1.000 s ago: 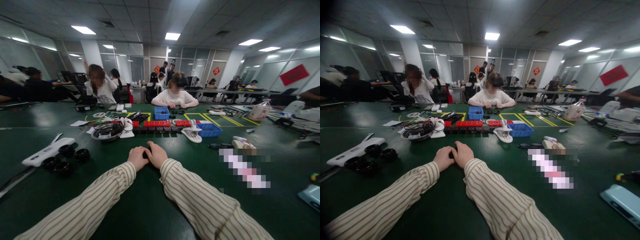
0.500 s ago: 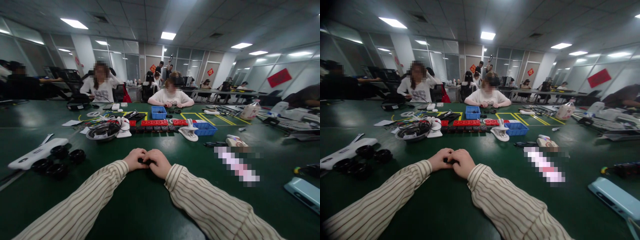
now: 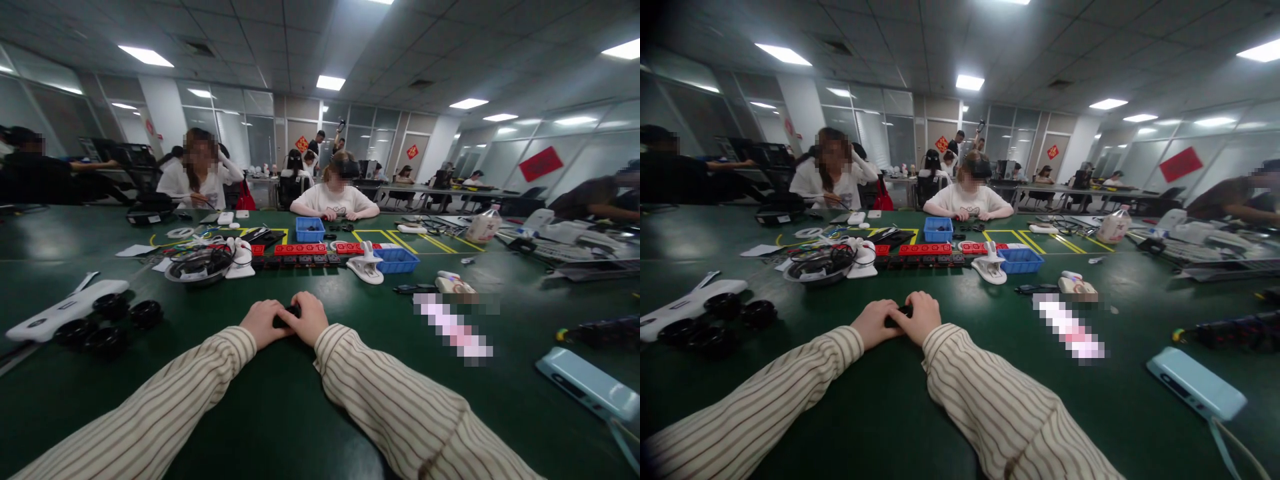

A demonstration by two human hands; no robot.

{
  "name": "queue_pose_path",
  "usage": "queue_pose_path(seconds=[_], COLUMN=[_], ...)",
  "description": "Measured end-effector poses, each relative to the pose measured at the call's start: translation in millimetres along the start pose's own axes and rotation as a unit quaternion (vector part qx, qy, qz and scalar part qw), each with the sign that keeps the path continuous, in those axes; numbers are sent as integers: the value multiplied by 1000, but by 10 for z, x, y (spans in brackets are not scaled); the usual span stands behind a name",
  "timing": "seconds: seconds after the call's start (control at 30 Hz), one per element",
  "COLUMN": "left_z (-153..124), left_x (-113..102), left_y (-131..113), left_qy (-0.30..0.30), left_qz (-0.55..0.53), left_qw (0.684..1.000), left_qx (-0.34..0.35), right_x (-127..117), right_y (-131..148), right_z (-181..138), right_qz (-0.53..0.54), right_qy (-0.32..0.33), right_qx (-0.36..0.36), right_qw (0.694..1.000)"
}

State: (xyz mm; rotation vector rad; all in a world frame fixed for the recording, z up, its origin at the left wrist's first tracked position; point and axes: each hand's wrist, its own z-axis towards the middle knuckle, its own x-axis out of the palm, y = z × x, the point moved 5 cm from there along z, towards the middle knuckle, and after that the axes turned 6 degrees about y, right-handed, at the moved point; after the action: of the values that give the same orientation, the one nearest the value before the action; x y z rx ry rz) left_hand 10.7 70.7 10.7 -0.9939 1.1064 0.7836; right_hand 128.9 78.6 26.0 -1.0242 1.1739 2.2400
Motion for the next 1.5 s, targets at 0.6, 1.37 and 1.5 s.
queue_pose_path(seconds=[0.6, 1.37, 1.5], left_z=[-50, -35, -76], left_x=[56, 80, 32], left_y=[-110, -139, -184], left_qy=[27, 31, 15], left_qz=[-60, -70, -59], left_qw=[993, 991, 995], left_qx=[93, 105, 75], right_x=[-127, -210, -268], right_y=[140, 302, 179], right_z=[-225, -341, -393], right_qz=[71, 45, 39], right_qy=[-1, 26, -14], right_qx=[-102, -186, -104], right_qw=[992, 981, 994])
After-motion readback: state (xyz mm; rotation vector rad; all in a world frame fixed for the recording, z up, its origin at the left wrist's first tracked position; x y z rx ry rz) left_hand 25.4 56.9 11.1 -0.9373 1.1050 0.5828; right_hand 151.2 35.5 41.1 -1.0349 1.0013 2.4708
